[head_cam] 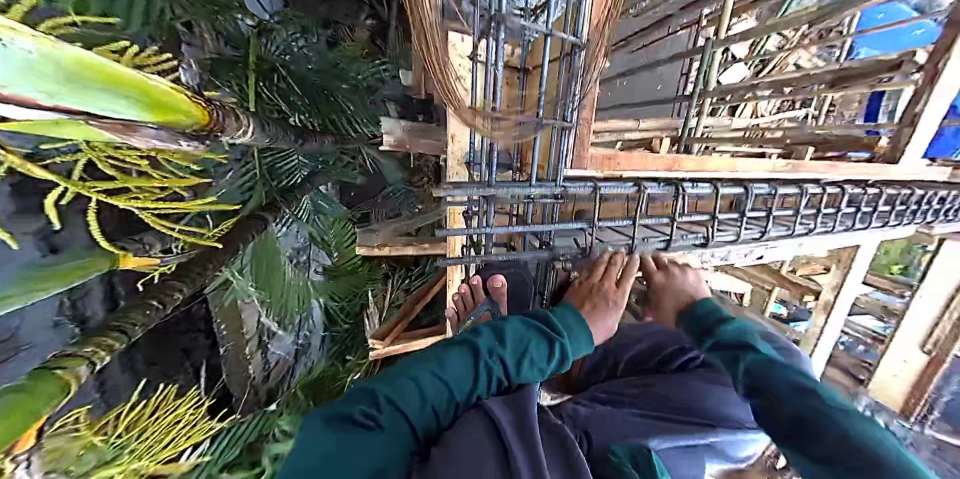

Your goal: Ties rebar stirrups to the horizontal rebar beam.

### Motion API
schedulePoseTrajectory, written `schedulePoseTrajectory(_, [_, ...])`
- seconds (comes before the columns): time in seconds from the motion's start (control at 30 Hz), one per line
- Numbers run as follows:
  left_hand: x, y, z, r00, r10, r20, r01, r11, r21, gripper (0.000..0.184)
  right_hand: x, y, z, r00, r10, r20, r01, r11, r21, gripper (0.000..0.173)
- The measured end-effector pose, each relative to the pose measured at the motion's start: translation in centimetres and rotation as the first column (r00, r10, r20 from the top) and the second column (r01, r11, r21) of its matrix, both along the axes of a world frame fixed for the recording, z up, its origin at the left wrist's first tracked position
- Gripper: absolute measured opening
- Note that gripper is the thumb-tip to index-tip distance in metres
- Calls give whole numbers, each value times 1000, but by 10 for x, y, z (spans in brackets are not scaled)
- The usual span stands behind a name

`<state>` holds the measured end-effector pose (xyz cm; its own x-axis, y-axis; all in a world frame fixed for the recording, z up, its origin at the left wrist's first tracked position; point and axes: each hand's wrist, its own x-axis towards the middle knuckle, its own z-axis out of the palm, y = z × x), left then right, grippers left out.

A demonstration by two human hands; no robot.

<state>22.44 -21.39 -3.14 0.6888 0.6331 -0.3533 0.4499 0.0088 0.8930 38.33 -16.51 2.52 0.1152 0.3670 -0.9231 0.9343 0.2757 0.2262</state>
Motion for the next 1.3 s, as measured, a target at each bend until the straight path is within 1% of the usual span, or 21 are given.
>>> schedulePoseTrajectory(0.1, [0,6,1,987,-156,29,156,988,18,85,-42,-30,37,995,-76,70,68,991,111,62])
schedulePoseTrajectory(0.17, [0,5,-3,975,-216,45,210,970,120,60,-67,-38,53,982,-133,133,121,988,95,67])
schedulePoseTrajectory(0.23, [-2,2,-14,973,-218,73,193,948,254,36,-71,-31,59,965,-221,141,225,974,-15,78])
schedulePoseTrajectory(0.3, [-3,-12,-25,975,-200,97,150,914,377,26,-48,-27,53,878,-478,35,475,857,-198,84])
schedulePoseTrajectory(0.33, [-2,-15,-30,975,-194,104,131,891,434,23,-27,-28,45,709,-704,-40,656,679,-330,74])
schedulePoseTrajectory(0.37, [-1,-18,-34,976,-187,110,112,868,484,22,-6,-33,35,418,-907,-48,786,388,-481,62])
schedulePoseTrajectory(0.43, [-3,-19,-37,977,-168,129,71,834,547,20,18,-58,18,-150,-982,113,704,-187,-685,58])
schedulePoseTrajectory(0.47, [-5,-23,-38,976,-154,152,36,808,587,19,15,-73,16,-287,-940,184,610,-328,-722,57])
schedulePoseTrajectory(0.57, [-18,-35,-50,965,-57,254,-152,669,728,16,-11,-99,15,-465,-815,346,421,-547,-723,43])
schedulePoseTrajectory(0.6, [-21,-40,-49,962,-19,274,-197,648,736,15,-17,-98,20,-478,-788,388,416,-592,-690,37])
schedulePoseTrajectory(0.63, [-24,-40,-46,963,12,269,-211,651,729,14,-22,-88,26,-446,-814,371,504,-571,-648,29])
schedulePoseTrajectory(0.67, [-26,-37,-43,966,38,254,-214,666,715,13,-27,-73,33,-346,-889,299,669,-458,-586,22])
schedulePoseTrajectory(0.7, [-27,-36,-38,968,52,247,-213,696,685,16,-32,-58,39,-177,-959,220,823,-266,-502,18])
schedulePoseTrajectory(0.73, [-26,-36,-34,968,67,243,-216,719,661,20,-37,-44,44,67,-984,162,906,-8,-423,12])
schedulePoseTrajectory(0.77, [-25,-35,-31,967,81,242,-222,736,640,26,-42,-31,45,383,-915,124,872,313,-377,5])
schedulePoseTrajectory(0.8, [-22,-36,-30,964,98,247,-236,747,621,31,-46,-18,46,674,-732,101,711,605,-359,12])
schedulePoseTrajectory(0.83, [-21,-38,-29,962,110,251,-244,761,601,35,-50,-7,47,844,-529,93,526,778,-344,23])
schedulePoseTrajectory(0.87, [-19,-38,-29,960,121,252,-249,777,578,39,-56,4,48,928,-354,116,372,864,-339,31])
schedulePoseTrajectory(0.93, [-15,-32,-28,967,121,226,-224,827,516,46,-56,21,46,975,-142,173,191,930,-313,43])
schedulePoseTrajectory(1.03, [-5,-22,-29,980,101,173,-166,891,423,55,-38,34,33,984,0,179,49,962,-268,54])
schedulePoseTrajectory(1.3, [12,-9,-28,998,-27,59,7,949,314,61,5,35,-7,998,24,63,-6,961,-278,59])
